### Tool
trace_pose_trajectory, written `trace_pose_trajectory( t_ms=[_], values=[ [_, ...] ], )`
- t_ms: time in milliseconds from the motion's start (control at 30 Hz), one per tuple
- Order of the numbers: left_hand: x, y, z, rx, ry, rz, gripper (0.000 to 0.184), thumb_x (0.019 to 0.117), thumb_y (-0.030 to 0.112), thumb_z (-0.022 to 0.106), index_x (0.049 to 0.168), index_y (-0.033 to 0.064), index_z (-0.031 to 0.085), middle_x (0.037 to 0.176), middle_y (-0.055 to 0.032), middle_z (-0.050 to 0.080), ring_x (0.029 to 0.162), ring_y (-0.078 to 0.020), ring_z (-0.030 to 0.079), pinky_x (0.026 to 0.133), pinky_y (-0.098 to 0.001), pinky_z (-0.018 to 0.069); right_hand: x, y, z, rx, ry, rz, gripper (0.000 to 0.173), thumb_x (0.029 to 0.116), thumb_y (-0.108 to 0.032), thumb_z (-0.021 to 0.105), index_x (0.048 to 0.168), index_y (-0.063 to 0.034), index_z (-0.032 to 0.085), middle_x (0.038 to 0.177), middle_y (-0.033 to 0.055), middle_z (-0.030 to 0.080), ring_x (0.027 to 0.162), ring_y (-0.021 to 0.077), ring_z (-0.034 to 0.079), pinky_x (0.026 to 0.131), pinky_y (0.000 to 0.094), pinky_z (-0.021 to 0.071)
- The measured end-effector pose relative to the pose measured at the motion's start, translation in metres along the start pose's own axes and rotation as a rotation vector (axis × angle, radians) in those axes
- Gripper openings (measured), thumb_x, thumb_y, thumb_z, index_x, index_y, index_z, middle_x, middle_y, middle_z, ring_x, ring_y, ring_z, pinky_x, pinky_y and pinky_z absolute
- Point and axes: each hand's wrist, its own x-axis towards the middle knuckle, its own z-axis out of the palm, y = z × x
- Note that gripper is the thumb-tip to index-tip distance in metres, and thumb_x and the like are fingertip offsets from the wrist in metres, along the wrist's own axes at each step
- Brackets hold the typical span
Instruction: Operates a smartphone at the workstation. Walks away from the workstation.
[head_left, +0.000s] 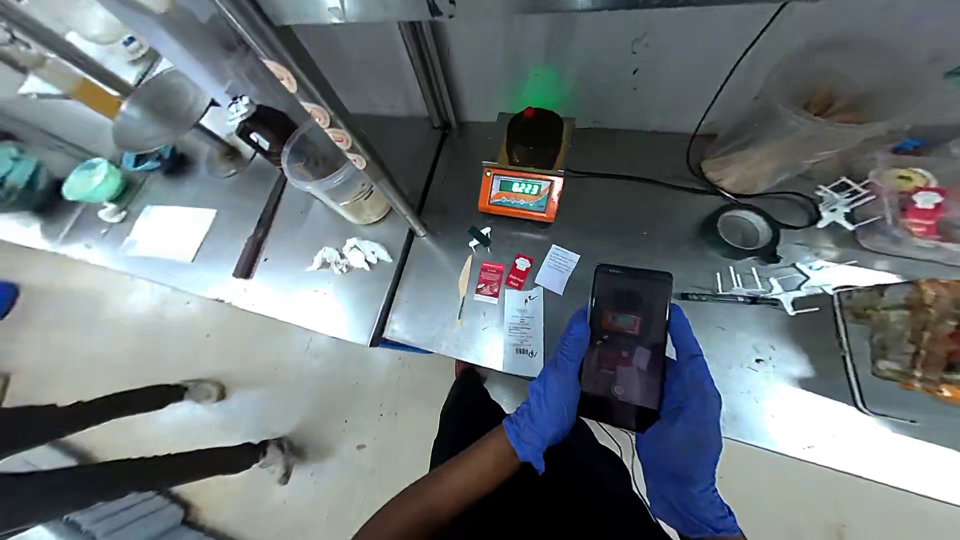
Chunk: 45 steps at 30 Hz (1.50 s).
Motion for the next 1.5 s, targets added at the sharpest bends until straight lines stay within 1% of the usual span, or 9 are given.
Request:
trace_pose_trajectory(
  t_ms=[67,233,367,567,933,1200,1267,1400,1500],
  values=[
    [-0.003,-0.009,0.011,0.009,0.066,-0.014,0.064,0.1082,0.054,0.019,0.156,0.0173,0.04,0.151,-0.0049,0.051,0.137,-0.0122,0.048,0.115,-0.0379,0.0402,0.002,0.003,-0.012,-0.014,-0.036,0.0,0.056,0.109,-0.037,0.023,0.159,-0.0157,0.037,0.137,0.0041,0.064,0.119,0.0139,0.065,0.101,0.0345,0.0553],
    [-0.004,-0.015,0.019,-0.028,0.079,0.058,0.057,0.1103,0.046,0.018,0.157,0.0201,0.037,0.144,-0.0006,0.056,0.13,-0.0087,0.055,0.11,-0.0351,0.0469,0.005,0.002,-0.021,-0.011,-0.106,-0.03,0.055,0.1098,-0.039,0.022,0.159,-0.0191,0.039,0.144,0.002,0.06,0.127,0.014,0.06,0.107,0.0357,0.0515],
    [-0.003,-0.009,0.016,-0.038,0.042,0.072,0.059,0.1103,0.047,0.018,0.16,0.019,0.031,0.155,-0.0004,0.047,0.14,-0.0093,0.046,0.117,-0.0359,0.039,0.003,0.001,-0.015,0.013,-0.086,-0.045,0.061,0.1085,-0.052,0.023,0.159,-0.0207,0.037,0.138,0.0015,0.064,0.12,0.0128,0.065,0.101,0.0336,0.0551],
    [-0.001,-0.005,0.009,-0.113,0.026,0.075,0.057,0.1105,0.046,0.019,0.159,0.0205,0.034,0.153,-0.0004,0.049,0.138,-0.0111,0.048,0.115,-0.0373,0.0412,0.0,-0.001,-0.004,0.035,-0.051,-0.051,0.059,0.1091,-0.049,0.021,0.159,-0.0233,0.037,0.132,0.0003,0.067,0.115,0.0118,0.067,0.097,0.0325,0.057],
    [0.003,0.009,-0.009,-0.05,-0.065,0.08,0.055,0.1108,0.046,0.022,0.157,0.0196,0.037,0.149,0.0005,0.051,0.133,-0.0075,0.051,0.111,-0.0333,0.0442,-0.008,-0.001,0.015,-0.021,0.042,-0.098,0.059,0.1095,-0.046,0.017,0.16,-0.0219,0.036,0.142,0.001,0.061,0.126,0.0137,0.061,0.105,0.0362,0.0524],
    [0.008,0.014,-0.016,0.034,-0.147,0.053,0.059,0.1112,0.045,0.019,0.16,0.0144,0.032,0.16,-0.0052,0.04,0.145,-0.0107,0.039,0.12,-0.0365,0.0325,-0.011,-0.007,0.024,0.007,0.086,-0.072,0.059,0.1091,-0.049,0.019,0.159,-0.0215,0.035,0.125,-0.001,0.07,0.108,0.0111,0.07,0.091,0.0336,0.06],
    [0.008,0.015,-0.018,0.077,-0.162,0.074,0.059,0.1119,0.042,0.018,0.16,0.0105,0.03,0.164,-0.0079,0.033,0.149,-0.0121,0.031,0.123,-0.0363,0.0257,-0.011,-0.006,0.024,-0.008,0.095,-0.062,0.06,0.1091,-0.048,0.017,0.16,-0.0209,0.033,0.128,0.0001,0.069,0.11,0.0118,0.069,0.093,0.0338,0.0592],
    [0.01,0.014,-0.023,0.077,-0.205,0.132,0.061,0.1115,0.043,0.019,0.16,0.007,0.03,0.165,-0.01,0.031,0.15,-0.0133,0.03,0.124,-0.0366,0.0242,-0.011,-0.005,0.025,-0.047,0.096,-0.043,0.057,0.1095,-0.044,0.019,0.16,-0.0217,0.032,0.133,0.0014,0.066,0.114,0.0127,0.067,0.095,0.0348,0.0584],
    [0.012,0.015,-0.026,0.047,-0.213,0.119,0.061,0.1113,0.045,0.02,0.16,0.0087,0.03,0.163,-0.0088,0.033,0.148,-0.0122,0.033,0.122,-0.0359,0.0276,-0.01,-0.009,0.025,-0.062,0.073,-0.007,0.056,0.1042,-0.032,0.037,0.16,-0.0237,0.035,0.146,-0.0019,0.056,0.124,0.0112,0.06,0.101,0.0336,0.0541]
  ],
)
